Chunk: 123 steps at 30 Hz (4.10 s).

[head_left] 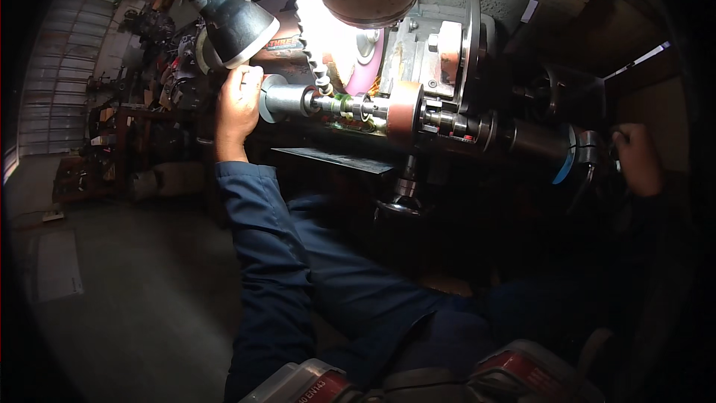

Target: The person operates a specialized grinding machine to shape a camshaft, adjusting multiple dials and levers to control the machine's movement. They periodically wipe the camshaft with a cloth and monitor its position relative to the spinning grinding wheel.

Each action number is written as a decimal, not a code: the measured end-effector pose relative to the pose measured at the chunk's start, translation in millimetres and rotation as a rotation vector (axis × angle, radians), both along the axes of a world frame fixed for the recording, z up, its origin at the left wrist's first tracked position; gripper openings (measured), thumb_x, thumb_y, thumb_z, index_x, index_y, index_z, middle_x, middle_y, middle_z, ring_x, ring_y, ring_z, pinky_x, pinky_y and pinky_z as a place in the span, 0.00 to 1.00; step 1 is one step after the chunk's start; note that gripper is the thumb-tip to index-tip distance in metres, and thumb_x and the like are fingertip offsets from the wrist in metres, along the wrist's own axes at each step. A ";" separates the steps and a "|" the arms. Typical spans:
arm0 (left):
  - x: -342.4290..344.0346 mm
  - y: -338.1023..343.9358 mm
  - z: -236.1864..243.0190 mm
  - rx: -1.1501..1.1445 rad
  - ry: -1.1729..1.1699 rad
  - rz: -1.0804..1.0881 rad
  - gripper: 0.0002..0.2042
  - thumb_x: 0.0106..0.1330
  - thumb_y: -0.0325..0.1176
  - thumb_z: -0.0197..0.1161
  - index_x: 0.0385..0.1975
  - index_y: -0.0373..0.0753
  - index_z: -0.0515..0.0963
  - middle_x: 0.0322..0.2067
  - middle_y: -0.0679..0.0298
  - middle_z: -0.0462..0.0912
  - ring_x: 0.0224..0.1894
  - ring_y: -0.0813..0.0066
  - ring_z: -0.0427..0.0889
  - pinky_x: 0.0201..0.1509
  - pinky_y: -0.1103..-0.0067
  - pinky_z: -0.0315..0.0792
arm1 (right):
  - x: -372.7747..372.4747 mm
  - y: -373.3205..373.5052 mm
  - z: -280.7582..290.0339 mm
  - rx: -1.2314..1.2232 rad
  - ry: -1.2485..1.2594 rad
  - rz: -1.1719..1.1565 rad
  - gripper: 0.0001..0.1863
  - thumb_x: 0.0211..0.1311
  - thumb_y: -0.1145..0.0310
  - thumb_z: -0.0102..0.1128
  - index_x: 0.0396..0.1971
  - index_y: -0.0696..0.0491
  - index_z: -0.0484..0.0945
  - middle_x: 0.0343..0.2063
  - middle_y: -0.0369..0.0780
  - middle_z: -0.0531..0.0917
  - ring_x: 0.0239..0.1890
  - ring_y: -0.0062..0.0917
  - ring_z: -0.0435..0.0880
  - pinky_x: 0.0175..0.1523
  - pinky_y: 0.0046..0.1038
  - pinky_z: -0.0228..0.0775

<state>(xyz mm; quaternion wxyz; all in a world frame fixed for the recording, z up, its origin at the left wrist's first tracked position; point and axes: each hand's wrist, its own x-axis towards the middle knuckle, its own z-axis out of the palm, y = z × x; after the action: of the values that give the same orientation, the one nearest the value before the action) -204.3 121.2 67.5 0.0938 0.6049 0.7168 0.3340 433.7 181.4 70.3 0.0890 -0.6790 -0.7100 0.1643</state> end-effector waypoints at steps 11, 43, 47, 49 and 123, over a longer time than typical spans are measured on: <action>-2.6 -5.4 6.4 -0.008 0.066 0.030 0.12 0.68 0.38 0.57 0.38 0.34 0.76 0.31 0.52 0.83 0.35 0.62 0.82 0.40 0.71 0.73 | -31.7 34.6 23.3 -0.344 -0.087 0.090 0.12 0.56 0.68 0.58 0.34 0.62 0.77 0.37 0.48 0.79 0.42 0.36 0.80 0.47 0.33 0.70; -13.7 -11.8 3.1 0.035 0.034 0.009 0.11 0.69 0.36 0.57 0.38 0.34 0.76 0.30 0.56 0.82 0.33 0.69 0.80 0.40 0.74 0.72 | -52.8 -22.5 24.5 0.128 -0.077 -0.062 0.19 0.65 0.59 0.51 0.46 0.59 0.77 0.44 0.52 0.79 0.46 0.45 0.79 0.51 0.37 0.70; -7.4 -0.9 -4.3 0.033 0.000 -0.026 0.10 0.69 0.35 0.57 0.38 0.33 0.75 0.30 0.56 0.82 0.33 0.70 0.80 0.40 0.75 0.72 | -64.5 -72.2 3.9 0.768 0.083 -0.238 0.23 0.68 0.58 0.50 0.53 0.61 0.73 0.44 0.51 0.79 0.49 0.43 0.79 0.54 0.35 0.70; 3.0 8.0 -2.1 0.039 -0.033 -0.057 0.10 0.69 0.35 0.56 0.37 0.33 0.76 0.30 0.57 0.82 0.34 0.70 0.80 0.41 0.75 0.72 | -64.5 -86.4 -39.7 1.156 0.013 -0.301 0.24 0.69 0.59 0.49 0.55 0.63 0.69 0.48 0.54 0.76 0.53 0.41 0.77 0.55 0.36 0.71; 1.7 -0.4 3.0 0.003 -0.033 -0.029 0.09 0.69 0.32 0.56 0.35 0.31 0.76 0.30 0.58 0.83 0.33 0.73 0.79 0.39 0.77 0.72 | -72.7 -81.6 -46.0 0.947 0.279 -0.217 0.21 0.74 0.65 0.38 0.55 0.63 0.72 0.50 0.50 0.79 0.51 0.34 0.80 0.54 0.31 0.72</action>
<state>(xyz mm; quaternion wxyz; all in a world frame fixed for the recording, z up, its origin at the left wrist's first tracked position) -202.6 120.8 70.4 0.1098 0.6099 0.7057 0.3436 360.9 99.8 24.3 0.4979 -0.6056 -0.6132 -0.0968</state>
